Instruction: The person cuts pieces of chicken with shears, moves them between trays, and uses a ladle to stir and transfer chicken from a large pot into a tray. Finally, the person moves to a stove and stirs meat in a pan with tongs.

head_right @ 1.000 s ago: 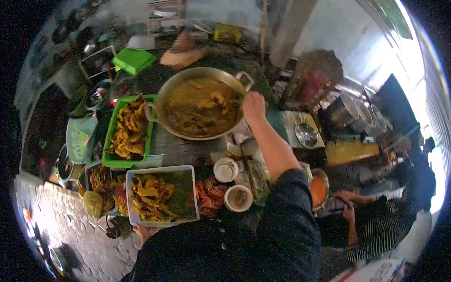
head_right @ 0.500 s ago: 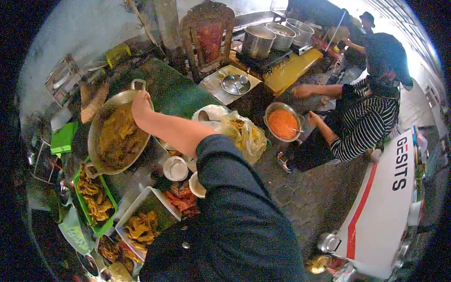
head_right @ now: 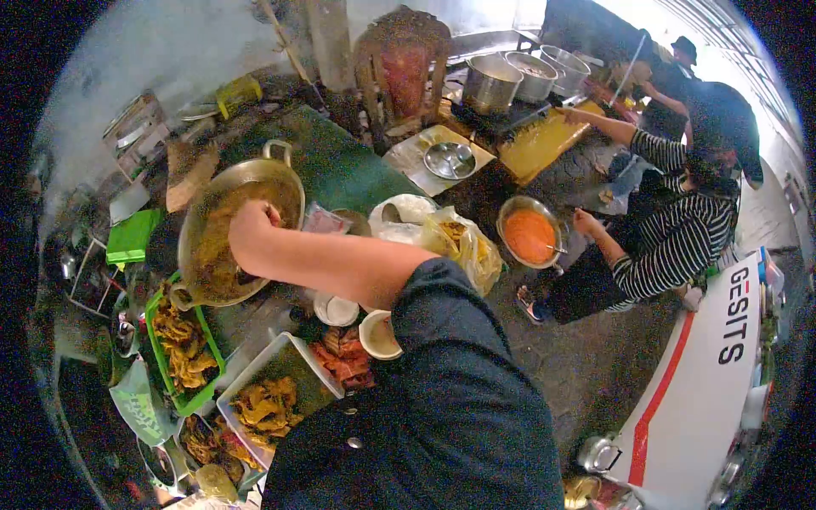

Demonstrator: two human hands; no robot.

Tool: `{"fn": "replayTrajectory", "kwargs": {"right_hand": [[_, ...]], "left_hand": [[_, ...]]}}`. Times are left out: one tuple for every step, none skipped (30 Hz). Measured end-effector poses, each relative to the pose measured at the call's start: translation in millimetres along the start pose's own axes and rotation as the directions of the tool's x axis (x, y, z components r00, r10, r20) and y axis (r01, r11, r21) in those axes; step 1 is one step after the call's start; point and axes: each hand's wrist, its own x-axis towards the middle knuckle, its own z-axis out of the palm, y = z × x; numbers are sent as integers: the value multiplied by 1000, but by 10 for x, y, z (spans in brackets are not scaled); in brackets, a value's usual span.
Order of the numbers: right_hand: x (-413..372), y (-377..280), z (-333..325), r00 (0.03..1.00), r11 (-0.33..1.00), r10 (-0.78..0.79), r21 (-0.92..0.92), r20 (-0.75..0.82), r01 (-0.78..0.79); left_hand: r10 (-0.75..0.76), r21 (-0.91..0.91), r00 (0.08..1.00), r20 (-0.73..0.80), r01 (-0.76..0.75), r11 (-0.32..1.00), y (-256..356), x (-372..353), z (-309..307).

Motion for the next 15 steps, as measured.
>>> {"fn": "replayTrajectory", "kwargs": {"right_hand": [[28, -103, 34, 1000, 1000, -12, -9, -8, 12], [56, -206, 70, 999, 999, -31, 17, 29, 30], [92, -310, 128, 997, 998, -49, 42, 66, 47], [179, -447, 278, 996, 998, -61, 33, 59, 59], [307, -605, 475, 1000, 999, 12, 37, 28, -13], [356, -703, 507, 997, 996, 83, 44, -4, -83], [423, -774, 524, 998, 997, 70, 36, -11, -69], [478, -841, 539, 998, 998, 56, -1, 7, -56], [515, -895, 530, 999, 998, 45, -37, 28, -44], [590, -944, 528, 999, 999, 35, -41, 26, -34], [692, -987, 531, 997, 999, 40, -17, 67, -38], [751, -1027, 545, 993, 999, 43, 7, 110, -44], [767, -1063, 583, 993, 999, 35, 4, 110, -36], [770, -1105, 621, 994, 993, 100, -71, 40, -97], [766, -1151, 628, 987, 977, 156, -140, -37, -159]], "left_hand": [[2, -9, 1000, -9, -2, 1000, -36, -4, -6], [4, -20, 1000, -18, -4, 1000, -74, -8, -4], [5, -29, 1000, -27, -6, 1000, -65, -33, 15], [7, -38, 999, -35, -8, 999, -63, -56, 24], [8, -46, 999, -45, -10, 999, -67, -75, 26], [8, -54, 998, -55, -11, 998, -117, -65, 16], [9, -62, 998, -65, -13, 998, -168, -56, 13], [9, -66, 997, -74, -14, 998, -223, -51, -3], [10, -69, 997, -82, -15, 998, -262, -53, -21], [11, -70, 996, -88, -17, 997, -300, -57, -38], [12, -71, 996, -92, -19, 997, -338, -61, -44], [13, -71, 995, -96, -20, 997, -375, -70, -60], [15, -69, 995, -100, -22, 997, -413, -82, -81], [16, -68, 994, -106, -23, 997, -452, -94, -114], [17, -67, 993, -115, -25, 997, -472, -112, -151]]}}
